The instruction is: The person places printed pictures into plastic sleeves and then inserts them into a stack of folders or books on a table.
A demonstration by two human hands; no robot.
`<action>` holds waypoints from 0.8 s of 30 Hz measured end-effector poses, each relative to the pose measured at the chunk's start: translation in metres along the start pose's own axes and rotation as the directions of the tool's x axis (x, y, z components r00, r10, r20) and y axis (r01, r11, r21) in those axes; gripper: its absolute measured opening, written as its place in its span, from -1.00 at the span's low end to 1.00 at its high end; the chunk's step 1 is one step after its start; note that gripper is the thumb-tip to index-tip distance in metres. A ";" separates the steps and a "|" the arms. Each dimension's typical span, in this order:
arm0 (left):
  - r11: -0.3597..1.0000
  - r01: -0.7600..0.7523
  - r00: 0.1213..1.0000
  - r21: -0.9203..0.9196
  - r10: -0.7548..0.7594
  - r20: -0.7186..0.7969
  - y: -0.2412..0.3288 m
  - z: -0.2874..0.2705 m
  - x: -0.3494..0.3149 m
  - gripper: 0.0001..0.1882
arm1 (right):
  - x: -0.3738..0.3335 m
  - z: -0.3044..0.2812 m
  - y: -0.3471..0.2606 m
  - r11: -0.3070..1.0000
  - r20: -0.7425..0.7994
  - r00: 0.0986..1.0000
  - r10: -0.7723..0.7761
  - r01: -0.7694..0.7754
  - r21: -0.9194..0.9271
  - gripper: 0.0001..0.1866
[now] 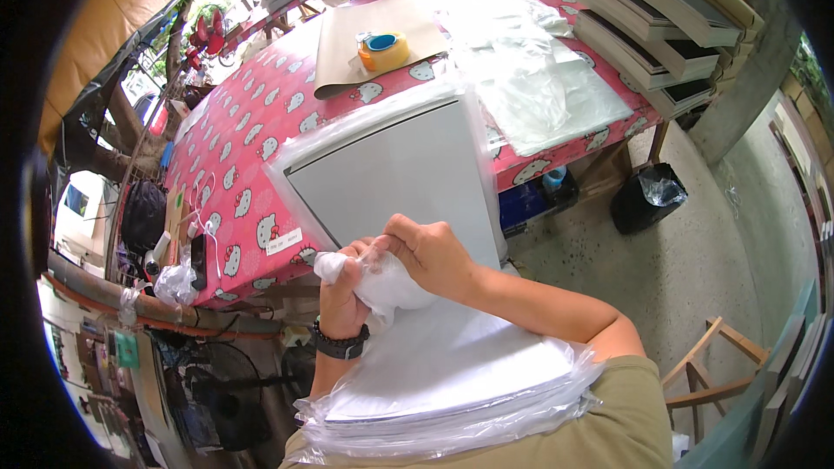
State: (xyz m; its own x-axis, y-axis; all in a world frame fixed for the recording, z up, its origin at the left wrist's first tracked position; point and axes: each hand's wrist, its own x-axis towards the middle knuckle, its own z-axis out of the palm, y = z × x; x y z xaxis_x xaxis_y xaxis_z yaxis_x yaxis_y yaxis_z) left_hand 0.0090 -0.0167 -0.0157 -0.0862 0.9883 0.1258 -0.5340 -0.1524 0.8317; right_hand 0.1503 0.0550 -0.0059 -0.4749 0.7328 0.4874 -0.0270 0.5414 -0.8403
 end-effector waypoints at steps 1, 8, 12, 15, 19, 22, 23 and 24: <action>0.999 0.026 1.000 -0.028 -0.026 -0.010 0.002 0.002 -0.001 -0.80 | 0.001 -0.002 -0.002 1.000 0.003 1.000 -0.007 0.007 0.004 -0.86; 0.997 0.059 0.978 -0.058 -0.070 -0.199 0.003 0.006 -0.002 -0.65 | 0.004 -0.011 0.001 0.954 0.133 0.990 0.047 -0.084 0.287 -0.86; 0.983 0.001 0.999 -0.186 -0.010 -0.047 0.004 -0.001 -0.004 -0.60 | 0.007 -0.020 0.004 0.965 0.185 0.978 0.096 -0.137 0.223 -0.85; 0.980 0.012 1.000 -0.199 -0.009 0.016 0.004 -0.003 -0.003 -0.61 | 0.009 -0.022 0.005 0.966 0.207 0.977 0.057 -0.106 0.235 -0.84; 0.998 -0.054 0.996 -0.029 0.052 -0.068 0.010 -0.019 -0.004 -0.66 | 0.010 -0.032 0.008 0.809 0.422 0.874 -0.242 -0.058 0.585 -0.81; 0.958 -0.105 0.939 0.267 0.184 -0.290 0.027 -0.052 -0.011 -0.78 | 0.008 -0.065 0.015 0.177 0.395 0.904 -0.165 -0.367 0.913 -0.79; 0.902 -0.077 0.907 0.425 0.240 -0.346 0.036 -0.068 -0.019 -0.80 | 0.007 -0.082 0.022 -0.010 0.299 0.945 -0.134 -0.303 0.953 -0.78; 0.762 0.077 0.879 0.643 0.252 -0.405 0.055 -0.082 -0.033 -0.80 | 0.007 -0.108 0.027 -0.133 0.199 0.980 0.004 -0.197 0.971 -0.79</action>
State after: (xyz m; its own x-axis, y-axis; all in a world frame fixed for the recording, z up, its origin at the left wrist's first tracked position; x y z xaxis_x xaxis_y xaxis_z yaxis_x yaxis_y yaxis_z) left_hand -0.0867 -0.0577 -0.0186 -0.5509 0.8284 0.1015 0.1269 -0.0371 0.9912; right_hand 0.2412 0.1199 0.0004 -0.6405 0.6383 0.4270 -0.7575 -0.6167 -0.2142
